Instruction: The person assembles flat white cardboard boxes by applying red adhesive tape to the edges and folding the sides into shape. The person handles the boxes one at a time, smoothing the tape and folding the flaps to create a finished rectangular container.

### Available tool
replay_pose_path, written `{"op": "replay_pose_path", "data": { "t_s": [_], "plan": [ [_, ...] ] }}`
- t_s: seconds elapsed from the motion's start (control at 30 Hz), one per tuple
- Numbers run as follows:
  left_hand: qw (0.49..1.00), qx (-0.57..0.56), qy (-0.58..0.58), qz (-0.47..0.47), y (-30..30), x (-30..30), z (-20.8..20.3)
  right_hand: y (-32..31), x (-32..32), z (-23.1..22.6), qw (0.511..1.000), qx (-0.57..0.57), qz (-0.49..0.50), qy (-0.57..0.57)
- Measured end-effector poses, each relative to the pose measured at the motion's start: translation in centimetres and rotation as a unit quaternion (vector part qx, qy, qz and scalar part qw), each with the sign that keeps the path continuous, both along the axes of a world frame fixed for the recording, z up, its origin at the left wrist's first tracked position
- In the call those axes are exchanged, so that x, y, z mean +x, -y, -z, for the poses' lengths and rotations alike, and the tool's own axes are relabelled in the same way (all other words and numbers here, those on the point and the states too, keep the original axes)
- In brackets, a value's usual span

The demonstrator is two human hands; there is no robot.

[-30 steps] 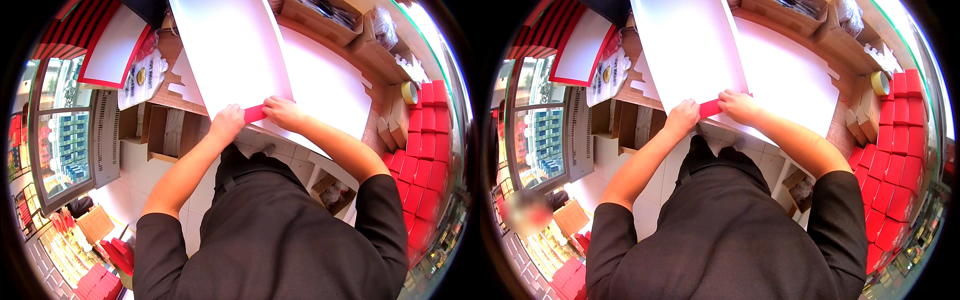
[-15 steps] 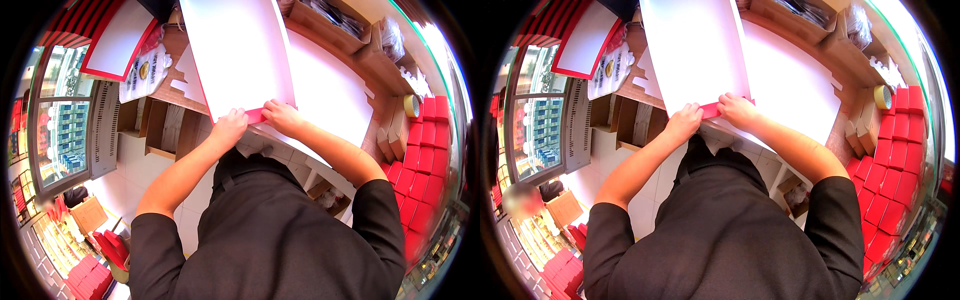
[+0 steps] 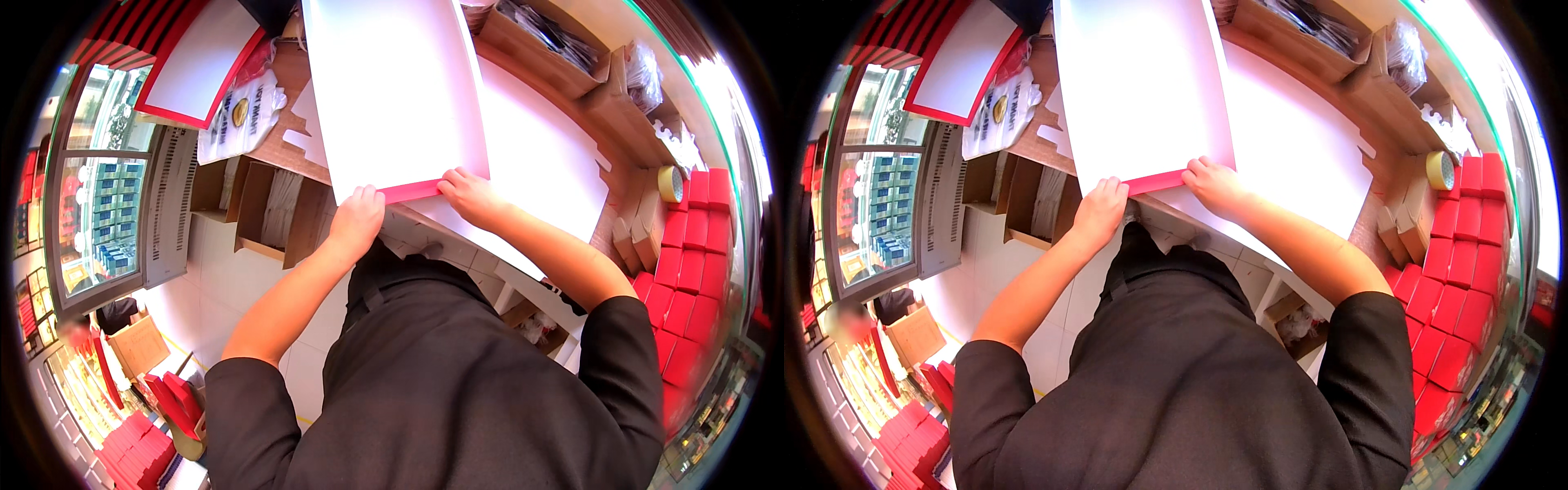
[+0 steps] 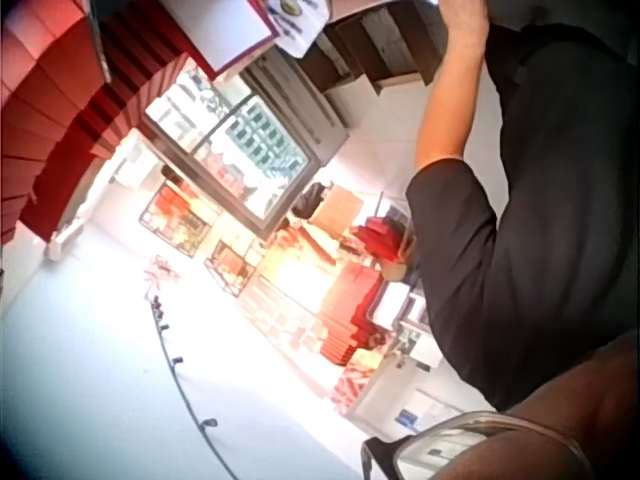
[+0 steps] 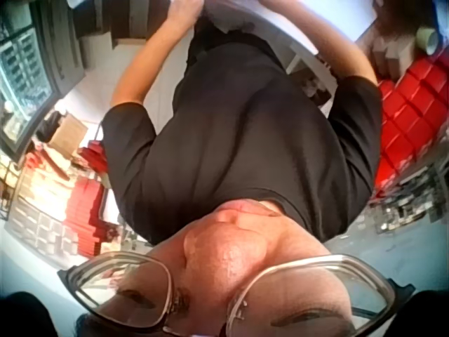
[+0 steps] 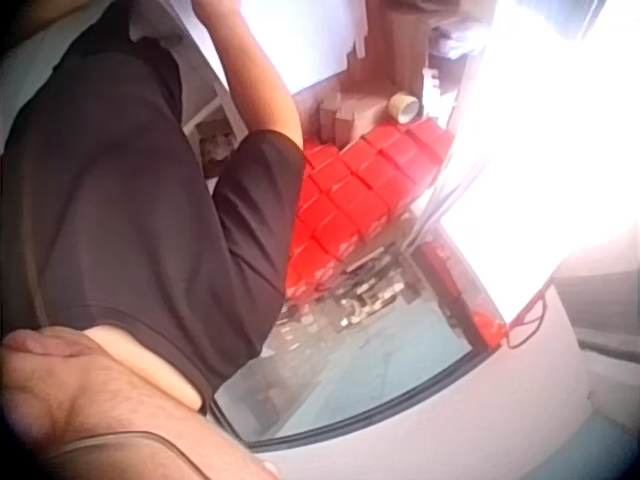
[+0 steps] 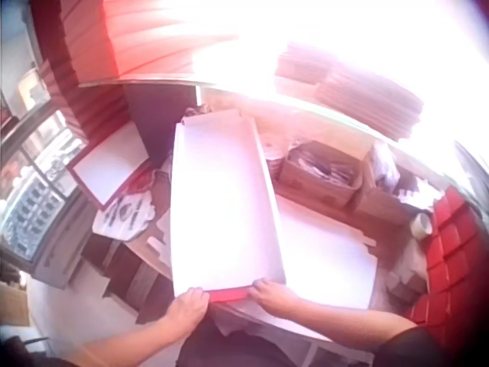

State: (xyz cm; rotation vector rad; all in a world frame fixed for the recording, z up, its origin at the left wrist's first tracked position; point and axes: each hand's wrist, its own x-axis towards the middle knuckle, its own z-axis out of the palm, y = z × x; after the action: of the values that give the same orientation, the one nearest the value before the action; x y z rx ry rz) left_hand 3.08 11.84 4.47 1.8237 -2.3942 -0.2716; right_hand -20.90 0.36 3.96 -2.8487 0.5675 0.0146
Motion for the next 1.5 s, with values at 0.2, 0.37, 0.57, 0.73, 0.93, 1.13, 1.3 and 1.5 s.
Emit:
{"op": "replay_pose_path", "data": {
  "t_s": [0.2,0.37,0.57,0.73,0.93,1.13,1.3,1.5],
  "plan": [
    [0.994,0.073,-0.008,-0.085,4.7,1.2,0.0,3.3,3.4,-2.3,0.988,0.056,0.101,-0.101],
    [0.992,0.077,-0.047,-0.089,4.9,-1.1,0.0,4.3,4.2,-2.2,0.961,0.058,0.206,-0.174],
    [0.982,0.003,-0.122,-0.144,4.3,-5.0,2.7,1.5,4.0,-0.2,0.959,0.101,0.262,-0.035],
    [0.981,0.003,-0.136,-0.142,4.9,-4.4,3.3,-1.2,5.2,1.9,0.951,0.007,0.281,0.125],
    [0.981,-0.077,-0.068,-0.162,4.4,-2.9,4.3,0.5,3.6,2.5,0.943,0.000,0.321,0.091],
    [0.972,-0.104,-0.119,-0.176,4.6,-3.0,4.6,-0.1,3.6,3.4,0.929,-0.047,0.350,0.114],
    [0.970,-0.112,-0.116,-0.181,4.5,-3.3,4.8,-0.2,3.5,4.1,0.930,-0.083,0.335,0.125],
    [0.962,-0.151,-0.134,-0.183,4.3,-3.1,5.2,-0.4,3.5,4.3,0.924,-0.133,0.315,0.173]
  ]
}}
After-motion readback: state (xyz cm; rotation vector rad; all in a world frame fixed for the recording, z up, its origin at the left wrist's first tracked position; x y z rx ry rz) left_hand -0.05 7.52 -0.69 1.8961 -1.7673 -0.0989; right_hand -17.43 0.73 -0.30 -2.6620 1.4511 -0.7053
